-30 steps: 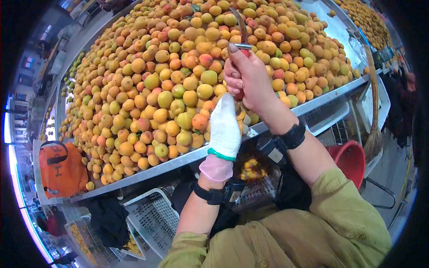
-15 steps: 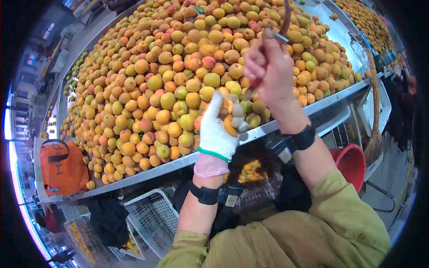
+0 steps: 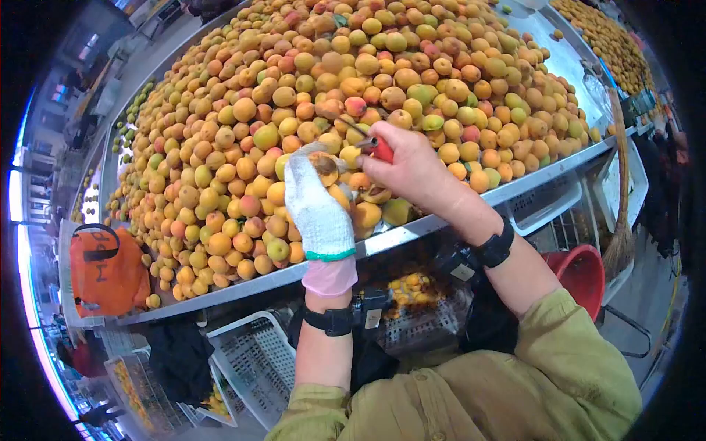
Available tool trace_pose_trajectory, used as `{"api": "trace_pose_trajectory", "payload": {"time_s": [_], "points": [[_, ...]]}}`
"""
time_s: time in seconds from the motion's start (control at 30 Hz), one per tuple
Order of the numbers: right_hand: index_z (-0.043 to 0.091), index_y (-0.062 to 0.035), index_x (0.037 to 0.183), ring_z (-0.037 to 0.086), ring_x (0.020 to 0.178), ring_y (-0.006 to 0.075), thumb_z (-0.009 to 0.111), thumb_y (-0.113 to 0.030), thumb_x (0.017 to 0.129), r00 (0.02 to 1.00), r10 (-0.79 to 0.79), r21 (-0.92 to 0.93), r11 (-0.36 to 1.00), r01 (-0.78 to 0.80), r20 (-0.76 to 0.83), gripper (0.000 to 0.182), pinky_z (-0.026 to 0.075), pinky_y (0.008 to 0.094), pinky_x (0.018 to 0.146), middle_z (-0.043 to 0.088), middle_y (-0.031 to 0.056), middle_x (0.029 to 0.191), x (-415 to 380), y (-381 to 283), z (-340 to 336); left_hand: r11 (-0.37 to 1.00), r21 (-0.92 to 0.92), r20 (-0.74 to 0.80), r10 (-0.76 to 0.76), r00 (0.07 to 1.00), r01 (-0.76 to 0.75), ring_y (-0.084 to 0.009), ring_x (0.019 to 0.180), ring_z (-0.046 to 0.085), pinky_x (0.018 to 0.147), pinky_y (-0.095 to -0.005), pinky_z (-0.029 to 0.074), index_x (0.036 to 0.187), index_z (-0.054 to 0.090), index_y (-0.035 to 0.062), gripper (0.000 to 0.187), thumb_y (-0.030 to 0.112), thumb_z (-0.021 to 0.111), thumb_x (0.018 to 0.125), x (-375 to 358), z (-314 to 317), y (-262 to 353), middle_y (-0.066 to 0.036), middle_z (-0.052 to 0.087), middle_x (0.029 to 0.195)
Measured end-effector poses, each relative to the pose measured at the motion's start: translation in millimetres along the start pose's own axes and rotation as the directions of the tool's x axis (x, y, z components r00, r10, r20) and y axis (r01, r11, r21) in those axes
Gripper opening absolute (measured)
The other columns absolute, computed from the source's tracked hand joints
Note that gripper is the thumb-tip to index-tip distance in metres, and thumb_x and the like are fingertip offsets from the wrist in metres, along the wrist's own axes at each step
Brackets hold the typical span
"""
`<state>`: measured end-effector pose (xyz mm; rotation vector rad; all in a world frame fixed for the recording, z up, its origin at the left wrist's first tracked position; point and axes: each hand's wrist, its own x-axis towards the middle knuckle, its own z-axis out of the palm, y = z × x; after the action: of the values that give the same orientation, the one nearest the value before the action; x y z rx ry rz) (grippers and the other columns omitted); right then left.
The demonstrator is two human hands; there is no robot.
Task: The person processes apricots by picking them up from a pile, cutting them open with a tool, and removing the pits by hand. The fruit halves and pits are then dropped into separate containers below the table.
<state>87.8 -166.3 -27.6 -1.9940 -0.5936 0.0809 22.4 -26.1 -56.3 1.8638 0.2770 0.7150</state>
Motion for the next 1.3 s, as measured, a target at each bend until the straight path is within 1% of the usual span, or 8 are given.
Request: {"api": "trace_pose_trajectory", "payload": {"time_s": [0.2,0.63,0.7,0.9,0.97,1.1,1.17,1.3], "points": [[0.056,-0.0010,0.090,0.059,0.066,0.0297,0.067,-0.026,0.082,0.993,-0.038,0.090,0.995,0.048,-0.110,0.028,0.046,0.0387,0.060,0.057,0.0156,0.070,3.6,0.3,-5.4,0.979,-0.173,-0.071,-0.121,0.990,0.107,-0.0293,0.097,0.059,0.087,-0.0339,0.046,0.114,0.058,-0.0009,0.028,0.008,0.060,0.088,12.6,2.2,27.7,-0.017,0.061,0.106],[0.058,0.0007,0.091,0.057,0.066,0.0237,0.068,-0.028,0.084,0.976,-0.019,-0.007,1.000,0.018,-0.218,0.031,0.046,0.0356,0.062,0.060,0.0141,0.073,8.2,7.1,-43.0,0.942,0.255,-0.068,0.241,0.968,-0.217,-0.0212,0.099,0.059,0.090,-0.0305,0.045,0.108,0.063,0.0008,0.023,0.009,0.064,0.086,37.9,-19.5,11.8,-0.010,0.062,0.108],[0.058,0.0008,0.090,0.057,0.065,0.0238,0.068,-0.028,0.084,0.976,-0.015,-0.016,1.000,0.012,-0.217,0.031,0.046,0.0356,0.061,0.060,0.0141,0.073,7.0,4.6,-44.8,0.985,-0.054,-0.053,-0.164,0.985,0.161,-0.0190,0.102,0.059,0.090,-0.0308,0.047,0.110,0.062,-0.0007,0.025,0.014,0.059,0.090,42.0,-21.3,8.1,-0.011,0.062,0.112],[0.057,0.0008,0.088,0.056,0.063,0.0224,0.068,-0.027,0.084,0.977,-0.010,0.011,1.000,0.013,-0.213,0.031,0.045,0.0353,0.060,0.058,0.0132,0.069,4.1,2.5,-46.4,0.962,-0.228,-0.011,-0.155,0.988,0.149,-0.0138,0.088,0.059,0.067,-0.0251,0.049,0.114,0.060,0.0040,0.031,0.027,0.048,0.096,40.0,-26.4,10.0,-0.007,0.062,0.106],[0.057,0.0007,0.088,0.055,0.062,0.0213,0.068,-0.027,0.084,0.977,-0.031,0.000,1.000,0.031,-0.210,0.030,0.045,0.0349,0.060,0.058,0.0124,0.069,3.5,4.3,-43.3,0.592,-0.634,0.213,-0.485,0.849,0.497,-0.0124,0.081,0.058,0.060,-0.0252,0.047,0.113,0.059,0.0047,0.033,0.030,0.048,0.096,44.2,-33.9,-2.6,-0.005,0.062,0.101],[0.057,-0.0001,0.086,0.053,0.062,0.0183,0.067,-0.027,0.084,0.987,-0.039,0.051,0.998,0.048,-0.158,0.029,0.044,0.0333,0.059,0.058,0.0101,0.068,0.3,-0.6,-27.6,0.491,-0.689,0.315,-0.460,0.830,0.533,-0.0126,0.073,0.054,0.056,-0.0255,0.045,0.116,0.057,0.0065,0.033,0.030,0.048,0.096,39.2,-30.6,7.4,-0.004,0.060,0.095],[0.057,-0.0004,0.085,0.053,0.062,0.0177,0.067,-0.028,0.084,0.985,-0.075,0.142,0.985,0.098,-0.155,0.029,0.044,0.0329,0.058,0.058,0.0092,0.068,-0.4,-2.1,-27.5,0.106,-0.760,0.574,-0.353,0.739,0.641,-0.0127,0.066,0.050,0.050,-0.0243,0.040,0.120,0.054,0.0068,0.034,0.030,0.049,0.095,38.1,-33.4,12.1,-0.004,0.059,0.092],[0.061,-0.0009,0.089,0.053,0.063,0.0163,0.068,-0.029,0.085,0.992,0.062,0.244,0.969,-0.032,-0.113,0.030,0.044,0.0324,0.060,0.059,0.0089,0.071,4.7,-1.9,-32.1,-0.060,-0.616,0.788,-0.023,0.616,0.786,-0.0149,0.068,0.053,0.050,-0.0252,0.040,0.115,0.055,0.0006,0.036,0.031,0.047,0.096,20.3,-27.4,17.3,-0.010,0.058,0.094]]}}
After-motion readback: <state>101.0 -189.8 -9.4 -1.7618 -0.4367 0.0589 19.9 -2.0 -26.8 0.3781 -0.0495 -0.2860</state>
